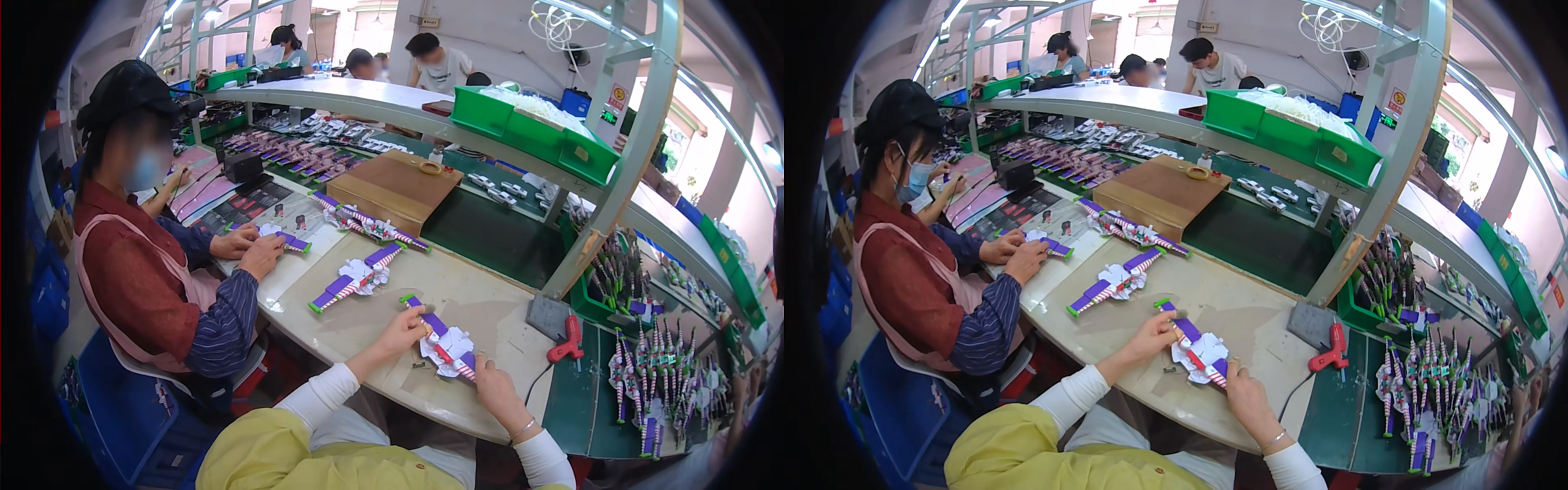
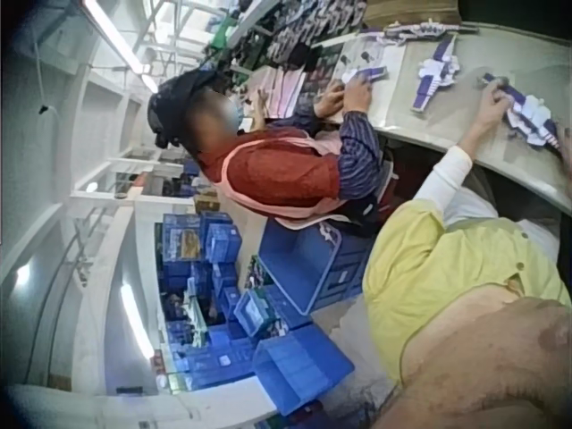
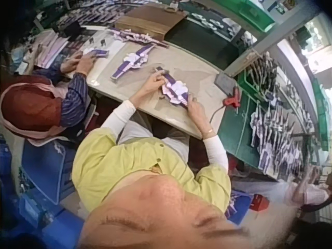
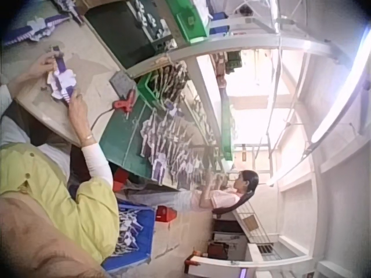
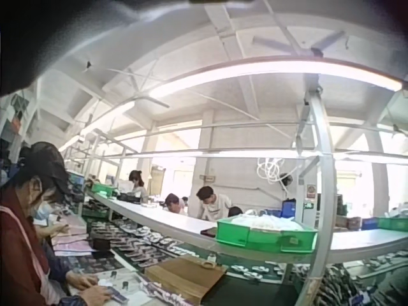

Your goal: The person attaches pieces onto toy wings by hand, collects them into a bundle, applies glue to the bundle using a glue gun, hands the bundle to a coworker, and assembles more toy wings.

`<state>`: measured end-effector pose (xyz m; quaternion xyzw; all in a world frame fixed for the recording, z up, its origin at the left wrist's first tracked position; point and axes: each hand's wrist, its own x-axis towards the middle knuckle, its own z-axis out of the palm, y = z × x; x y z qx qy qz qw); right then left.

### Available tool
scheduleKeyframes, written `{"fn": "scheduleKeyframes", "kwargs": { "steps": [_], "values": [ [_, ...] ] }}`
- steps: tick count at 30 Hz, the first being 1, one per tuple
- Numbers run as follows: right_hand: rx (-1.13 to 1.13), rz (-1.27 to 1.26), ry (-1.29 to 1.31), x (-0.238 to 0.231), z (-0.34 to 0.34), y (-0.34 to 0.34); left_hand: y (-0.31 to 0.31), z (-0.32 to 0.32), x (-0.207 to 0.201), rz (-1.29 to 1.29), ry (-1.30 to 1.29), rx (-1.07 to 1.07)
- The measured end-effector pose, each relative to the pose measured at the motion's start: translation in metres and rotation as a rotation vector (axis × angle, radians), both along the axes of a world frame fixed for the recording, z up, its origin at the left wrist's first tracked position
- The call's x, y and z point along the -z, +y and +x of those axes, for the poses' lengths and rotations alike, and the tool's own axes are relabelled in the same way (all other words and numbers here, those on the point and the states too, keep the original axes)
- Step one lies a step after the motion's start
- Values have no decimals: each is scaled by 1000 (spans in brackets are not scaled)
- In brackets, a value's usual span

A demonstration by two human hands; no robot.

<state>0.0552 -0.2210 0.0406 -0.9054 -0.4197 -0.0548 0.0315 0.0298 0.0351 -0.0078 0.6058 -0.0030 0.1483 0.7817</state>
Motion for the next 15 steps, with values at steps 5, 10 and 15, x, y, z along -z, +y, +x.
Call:
{"fn": "scheduleKeyframes", "kwargs": {
  "steps": [5, 10, 15],
  "values": [
    [-30, 9, -30, 2, -1, 1, 0, -8, -20, 717, -115, -22],
    [-18, -43, -109, -2, 0, 4, 9, -6, -19, 536, -5, 160],
    [-126, -118, -126, -16, 6, 8, 5, -2, -33, 326, 49, 394]
  ]
}}
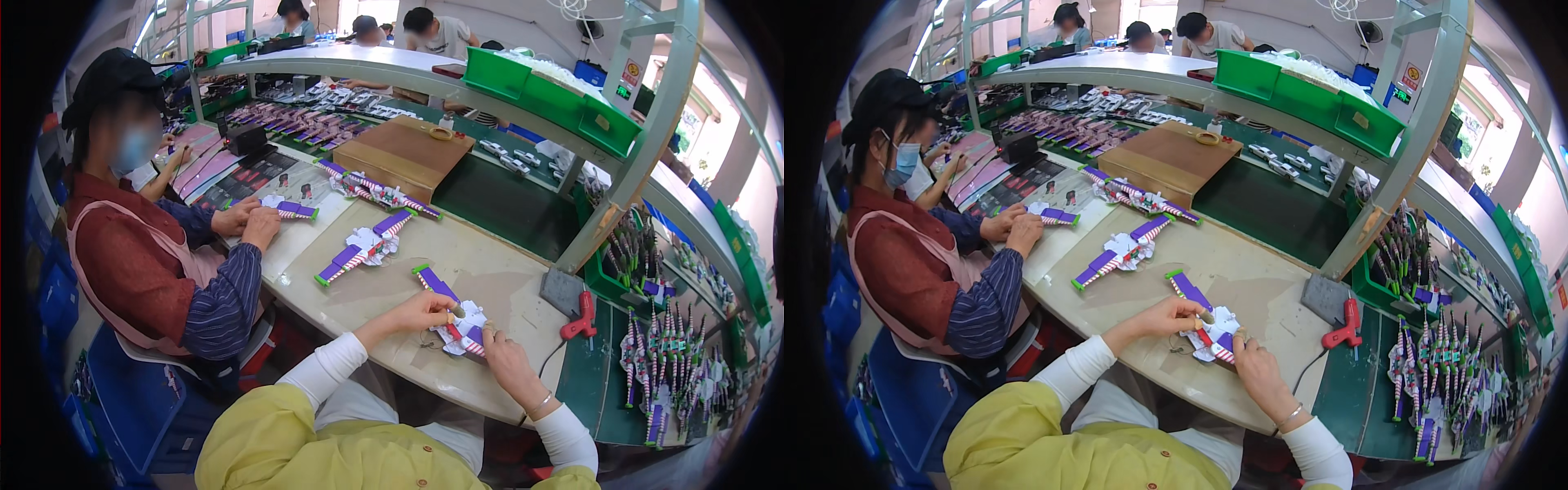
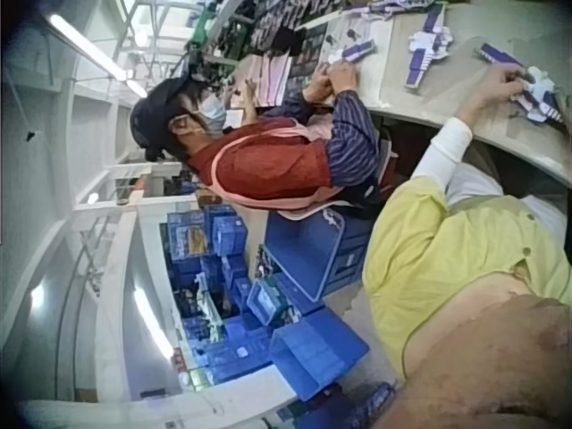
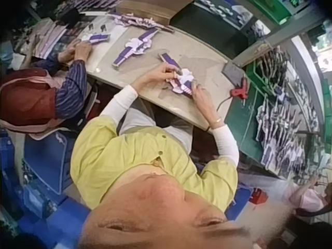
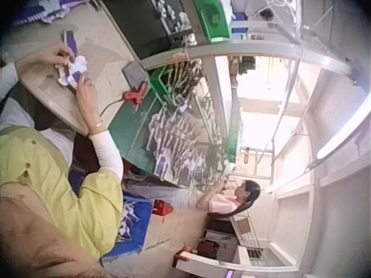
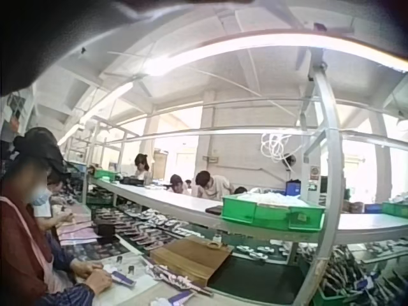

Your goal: The person attaches pieces onto toy wings by hand, collects them into a bundle, applies glue to the bundle using a glue gun, hands the bundle to a coworker, and assembles more toy wings.

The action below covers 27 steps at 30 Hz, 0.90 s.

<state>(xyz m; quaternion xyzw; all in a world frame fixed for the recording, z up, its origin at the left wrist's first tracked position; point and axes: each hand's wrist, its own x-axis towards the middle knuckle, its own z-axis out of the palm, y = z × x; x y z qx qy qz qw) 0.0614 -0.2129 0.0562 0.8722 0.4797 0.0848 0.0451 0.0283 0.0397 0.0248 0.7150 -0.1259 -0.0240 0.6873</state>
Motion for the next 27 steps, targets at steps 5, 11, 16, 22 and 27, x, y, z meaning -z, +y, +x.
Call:
{"fn": "scheduleKeyframes", "kwargs": {
  "steps": [5, 11, 16, 22, 27],
  "values": [
    [-4, 10, 54, 8, -1, -5, -27, -39, -24, 860, -704, -566],
    [61, 97, 133, 7, -10, -5, -56, -61, 20, 959, -855, -487],
    [28, 94, 111, 12, -4, -3, -52, -46, 20, 212, -222, -448],
    [-14, 158, -22, 10, -3, 0, -39, -45, 6, 58, -143, -323],
    [-130, 516, 447, -8, -20, 9, -43, -84, 5, 550, -396, -310]
  ]
}}
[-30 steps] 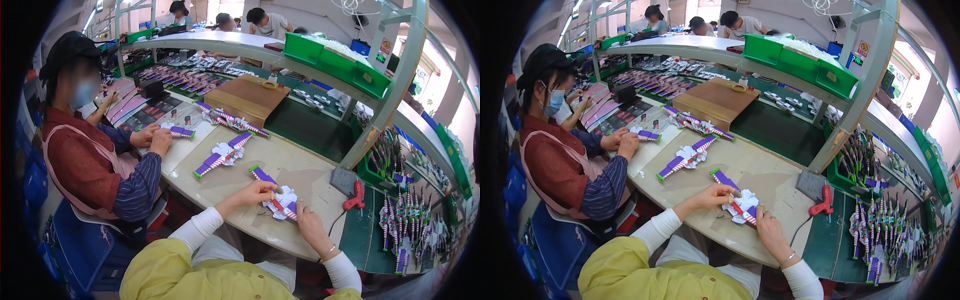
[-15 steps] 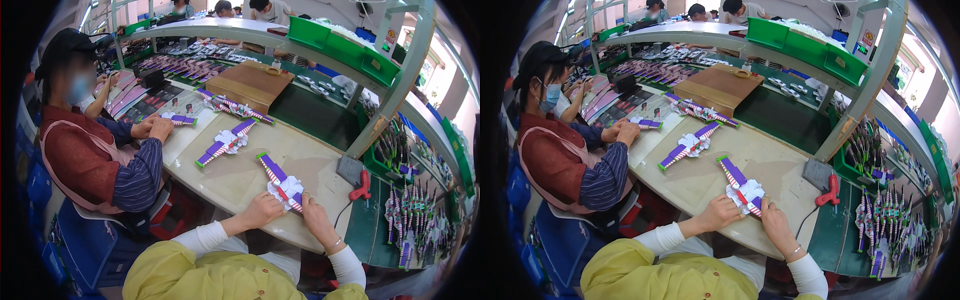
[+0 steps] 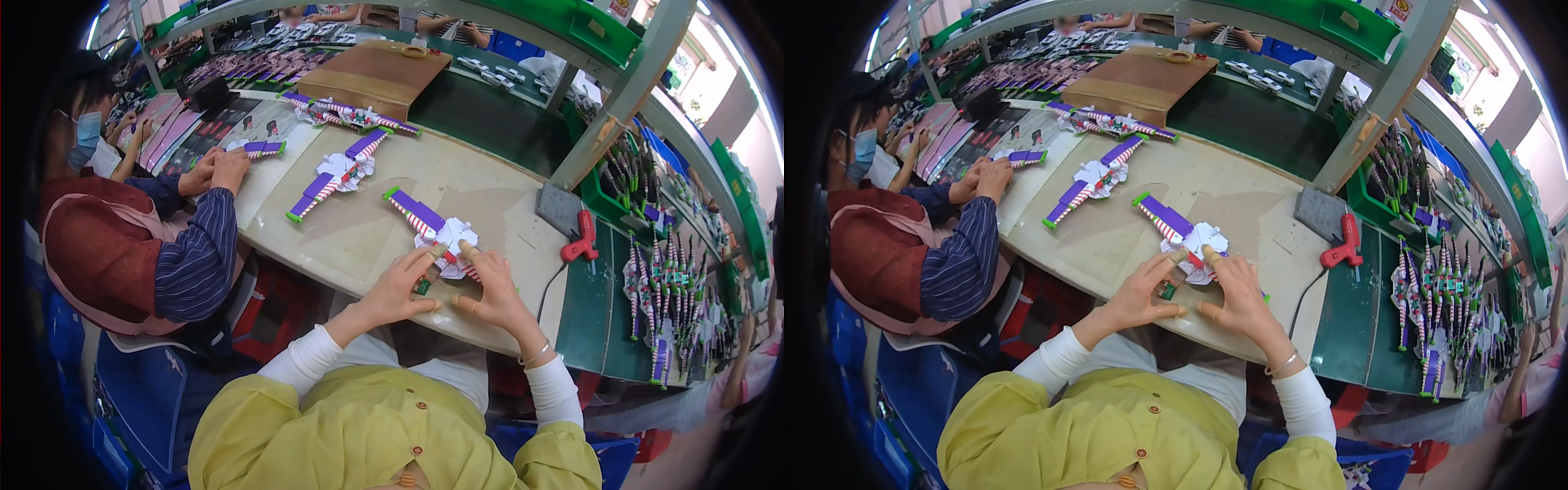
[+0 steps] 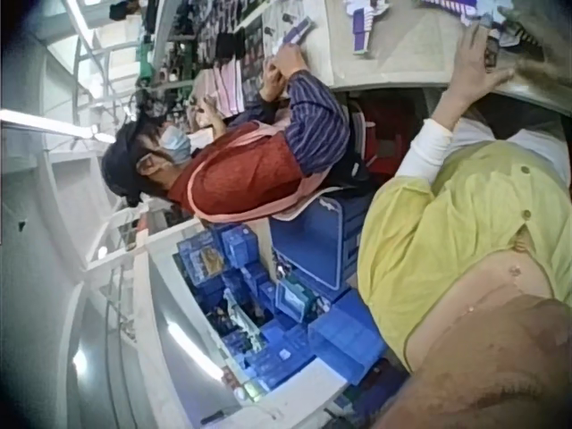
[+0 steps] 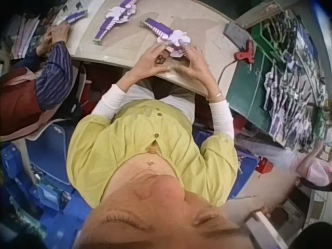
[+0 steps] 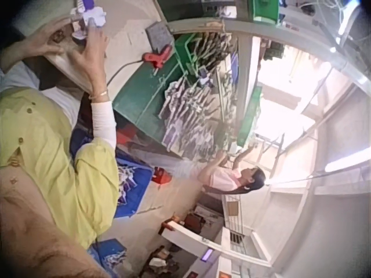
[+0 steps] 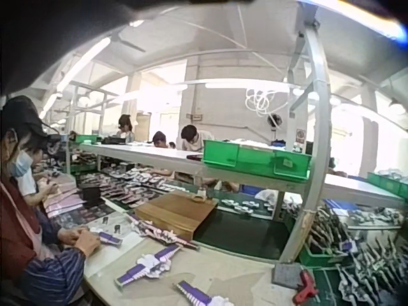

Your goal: The person attaches pieces onto toy wings by hand, collects them into a bundle, applies glue to the bundle using a glue gun, hands the bundle to a coworker, and assembles more toy wings.

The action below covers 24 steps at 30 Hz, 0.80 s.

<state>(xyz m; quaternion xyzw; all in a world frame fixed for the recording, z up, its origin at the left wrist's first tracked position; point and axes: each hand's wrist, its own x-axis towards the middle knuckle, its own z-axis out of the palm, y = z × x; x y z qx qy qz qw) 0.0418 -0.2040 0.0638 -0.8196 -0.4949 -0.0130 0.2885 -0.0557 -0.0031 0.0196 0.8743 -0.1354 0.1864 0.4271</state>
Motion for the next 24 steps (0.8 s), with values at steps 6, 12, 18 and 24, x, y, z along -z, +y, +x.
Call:
{"fn": "scheduleKeyframes", "kwargs": {
  "steps": [6, 12, 18, 24],
  "values": [
    [-78, 219, 324, 25, -3, 19, -3, -11, 7, -171, 39, -15],
    [185, 581, 839, 40, -8, 31, 0, -8, 16, -105, -55, -151],
    [293, 460, 456, 37, -14, 28, -3, -6, 7, 4, -196, -197],
    [247, 266, -73, 41, -22, 27, -17, 7, 9, -681, 289, 161]
  ]
}}
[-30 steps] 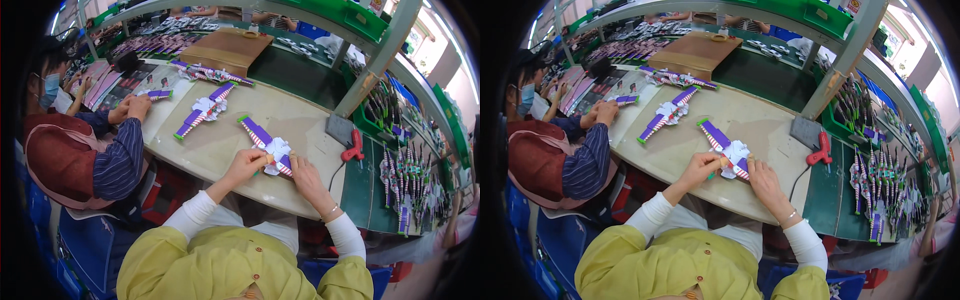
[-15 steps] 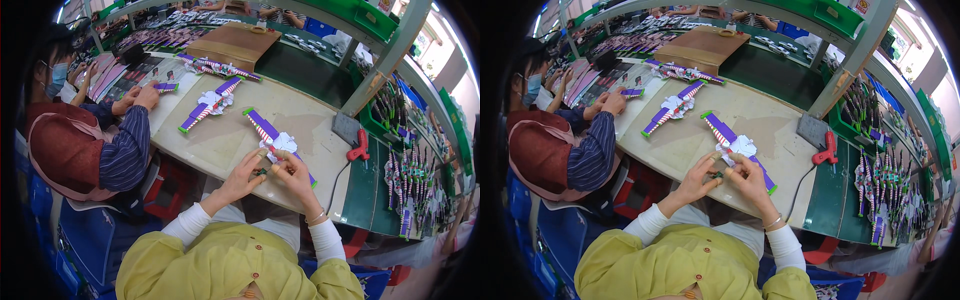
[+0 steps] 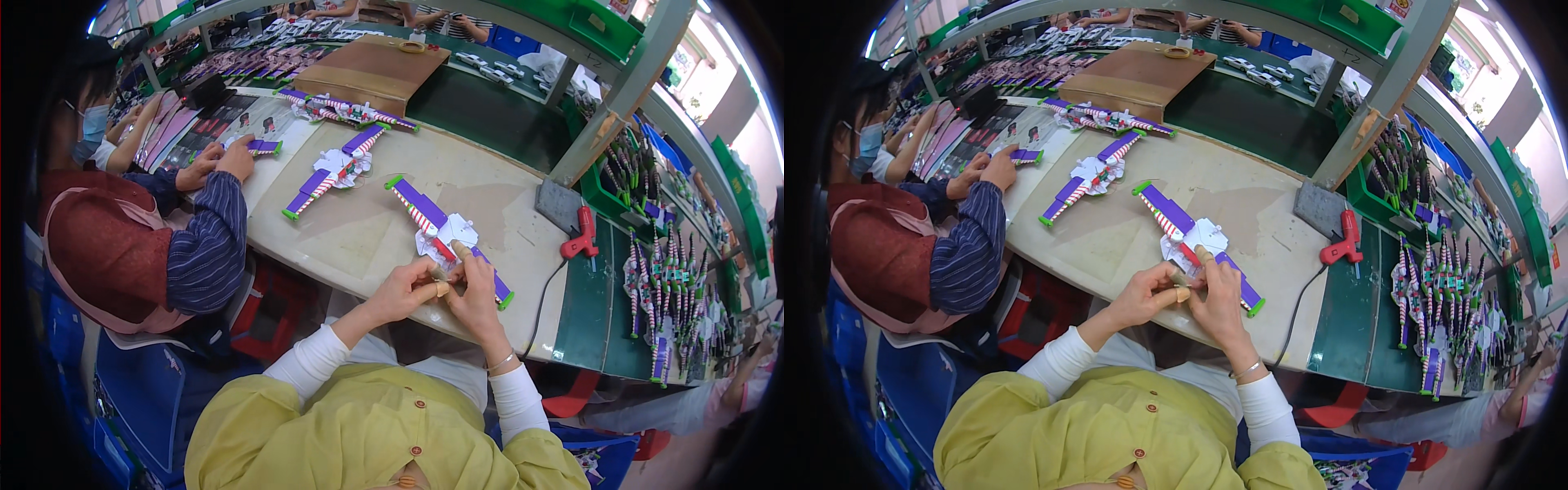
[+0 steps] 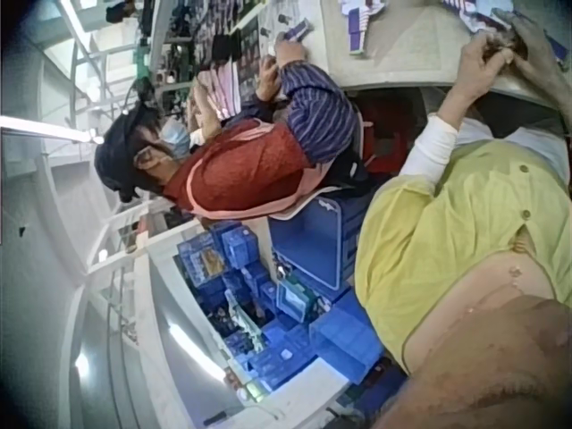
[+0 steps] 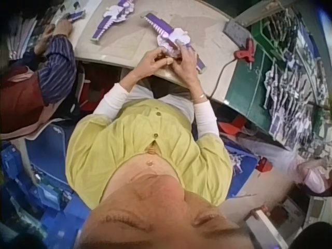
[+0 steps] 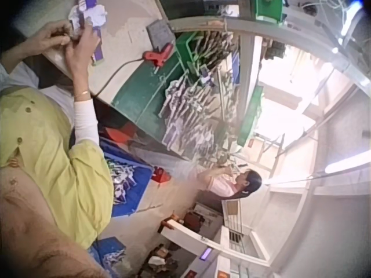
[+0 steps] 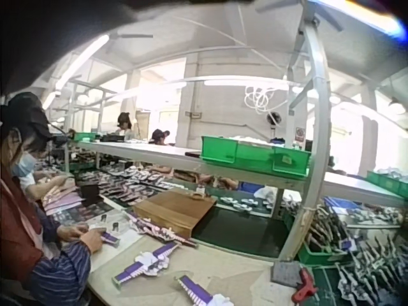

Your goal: The person attaches pieces onto toy wings by hand, collects them into a bundle, applies glue to the bundle using a glue gun, hands the bundle to a coworker, and assembles more toy wings.

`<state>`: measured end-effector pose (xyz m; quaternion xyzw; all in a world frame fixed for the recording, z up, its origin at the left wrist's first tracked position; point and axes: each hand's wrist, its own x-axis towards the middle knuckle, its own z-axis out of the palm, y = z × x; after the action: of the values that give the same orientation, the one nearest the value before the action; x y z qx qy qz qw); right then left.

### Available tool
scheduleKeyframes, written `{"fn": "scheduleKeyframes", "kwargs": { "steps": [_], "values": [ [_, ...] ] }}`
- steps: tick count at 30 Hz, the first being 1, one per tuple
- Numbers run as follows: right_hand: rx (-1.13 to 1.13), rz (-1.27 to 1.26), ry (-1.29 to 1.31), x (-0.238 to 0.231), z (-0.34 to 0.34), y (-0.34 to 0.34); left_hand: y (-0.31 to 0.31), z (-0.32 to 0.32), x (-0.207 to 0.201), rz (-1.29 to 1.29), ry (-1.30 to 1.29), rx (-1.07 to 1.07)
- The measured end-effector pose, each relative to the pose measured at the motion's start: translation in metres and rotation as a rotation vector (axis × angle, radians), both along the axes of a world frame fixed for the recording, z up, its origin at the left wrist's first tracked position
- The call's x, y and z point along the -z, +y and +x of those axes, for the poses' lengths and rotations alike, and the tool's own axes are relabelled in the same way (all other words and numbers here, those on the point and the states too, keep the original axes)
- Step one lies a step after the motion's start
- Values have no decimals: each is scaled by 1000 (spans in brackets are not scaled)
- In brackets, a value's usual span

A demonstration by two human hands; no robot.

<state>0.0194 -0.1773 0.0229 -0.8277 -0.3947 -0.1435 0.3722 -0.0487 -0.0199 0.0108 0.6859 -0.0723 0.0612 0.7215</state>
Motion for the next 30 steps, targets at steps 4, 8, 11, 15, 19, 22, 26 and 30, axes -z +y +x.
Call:
{"fn": "scheduleKeyframes", "kwargs": {
  "steps": [4, 8, 11, 15, 19, 22, 26, 30],
  "values": [
    [-58, 102, 210, -2, -2, -4, 3, 9, -3, -73, 72, -7],
    [-113, 315, 649, 0, 6, -14, 5, 17, 7, 71, 24, -56],
    [-97, 270, 574, 3, 10, -8, -1, 12, -1, 242, -55, -108],
    [-137, 265, 640, 6, 18, -10, -2, 9, -2, 317, -58, -133],
    [-114, 419, 795, 8, 16, -8, -8, 10, -1, 410, -213, -241],
    [-86, 321, 674, 9, 20, -6, -9, 13, 1, 556, -339, -448],
    [-75, 428, 704, 12, 20, -3, -10, 15, 0, 752, -464, -601],
    [-11, 391, 651, 8, 18, 2, -11, 14, 4, 731, -412, -645]
  ]
}}
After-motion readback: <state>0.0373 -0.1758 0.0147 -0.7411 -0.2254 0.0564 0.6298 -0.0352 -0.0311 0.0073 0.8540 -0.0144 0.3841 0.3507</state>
